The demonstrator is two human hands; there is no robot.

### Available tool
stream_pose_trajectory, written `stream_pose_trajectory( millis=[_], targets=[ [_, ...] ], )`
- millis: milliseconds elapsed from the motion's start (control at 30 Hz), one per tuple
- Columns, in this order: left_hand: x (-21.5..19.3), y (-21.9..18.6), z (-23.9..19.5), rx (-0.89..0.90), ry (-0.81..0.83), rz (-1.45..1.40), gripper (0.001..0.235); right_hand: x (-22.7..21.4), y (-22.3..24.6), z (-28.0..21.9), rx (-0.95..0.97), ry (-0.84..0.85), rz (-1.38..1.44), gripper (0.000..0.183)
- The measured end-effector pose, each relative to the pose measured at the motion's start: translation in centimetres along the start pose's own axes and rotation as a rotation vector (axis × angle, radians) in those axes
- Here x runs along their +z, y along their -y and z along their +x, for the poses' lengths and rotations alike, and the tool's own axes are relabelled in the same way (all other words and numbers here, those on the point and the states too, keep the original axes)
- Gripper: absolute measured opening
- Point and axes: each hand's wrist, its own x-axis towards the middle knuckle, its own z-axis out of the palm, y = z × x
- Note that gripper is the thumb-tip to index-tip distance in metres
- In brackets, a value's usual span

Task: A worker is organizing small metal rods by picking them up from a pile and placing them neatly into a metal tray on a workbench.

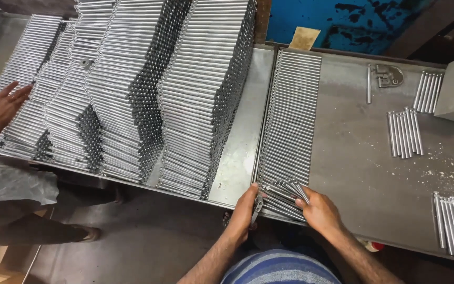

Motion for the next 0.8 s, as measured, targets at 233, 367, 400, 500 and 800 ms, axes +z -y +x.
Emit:
stream_pose_trajectory(
  millis=[233, 367, 400, 500, 800],
  targets=[
    [1.4, 2.2, -1.0, 0.004, -0.024, -0.084, 0.046, 0.6, -0.6, 2.0, -0.389, -0.133, -0.206, 0.062],
    [3.4, 2.6, -1.1, 0.023, -0.027, -0.125, 0.049, 0.0, 0.0, -1.2, -0.376, -0.006, 0.081, 0.048],
    [3.7, 2.9, -0.6, 0.063, -0.103, -0.145, 0.035, -0.1, 0.2, -1.9, -0.289, 0.085, 0.203, 0.02],
    [4.8, 3.7, -0.6, 0.109, -0.196, -0.127, 0.027, 0.2, -0.6, -2.9, -0.174, 0.254, 0.497, 0.008],
    [3.6, 5.1, -4.2, -0.009, -0.243, -0.121, 0.047, 2.1, -2.6, 2.4, -0.374, -0.066, -0.112, 0.024]
  ],
)
